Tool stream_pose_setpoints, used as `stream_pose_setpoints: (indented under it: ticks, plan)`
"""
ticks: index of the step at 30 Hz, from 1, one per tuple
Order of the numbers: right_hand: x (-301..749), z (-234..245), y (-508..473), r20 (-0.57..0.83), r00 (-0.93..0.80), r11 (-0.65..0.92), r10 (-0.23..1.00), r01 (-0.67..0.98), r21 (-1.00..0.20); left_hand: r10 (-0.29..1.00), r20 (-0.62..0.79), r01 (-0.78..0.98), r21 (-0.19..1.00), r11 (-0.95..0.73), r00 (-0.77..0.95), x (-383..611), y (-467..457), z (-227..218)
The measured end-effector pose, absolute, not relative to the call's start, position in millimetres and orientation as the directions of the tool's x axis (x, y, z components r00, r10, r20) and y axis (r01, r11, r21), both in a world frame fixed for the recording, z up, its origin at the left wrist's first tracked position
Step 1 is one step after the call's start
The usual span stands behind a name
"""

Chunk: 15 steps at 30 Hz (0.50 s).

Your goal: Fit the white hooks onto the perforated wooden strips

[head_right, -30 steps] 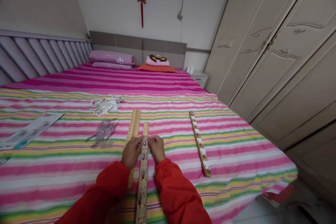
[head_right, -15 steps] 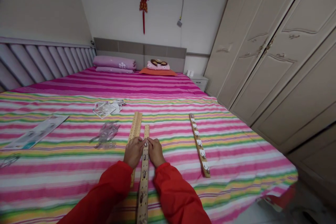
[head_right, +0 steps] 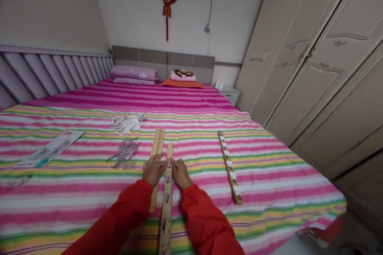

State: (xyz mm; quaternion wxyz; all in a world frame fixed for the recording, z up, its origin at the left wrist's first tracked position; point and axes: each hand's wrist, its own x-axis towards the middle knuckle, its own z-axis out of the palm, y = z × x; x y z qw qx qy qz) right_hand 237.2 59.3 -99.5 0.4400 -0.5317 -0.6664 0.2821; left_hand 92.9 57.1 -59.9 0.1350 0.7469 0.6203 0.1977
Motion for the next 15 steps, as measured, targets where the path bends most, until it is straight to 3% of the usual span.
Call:
stream_pose_setpoints:
  ticks: [8,15]
  plan:
    - [241.8,-104.3,56.9,0.236,0.007,0.223,0.972,0.298,-0.928,0.981,0.158,0.826,0.533,-0.180,0.112,89.3,57.7,-62.1]
    - [238.9,-116.6,65.1,0.111,0.104,0.109,0.988,0.031,-0.994,0.984,0.133,0.858,0.484,-0.170,0.120,91.2,55.9,-57.8]
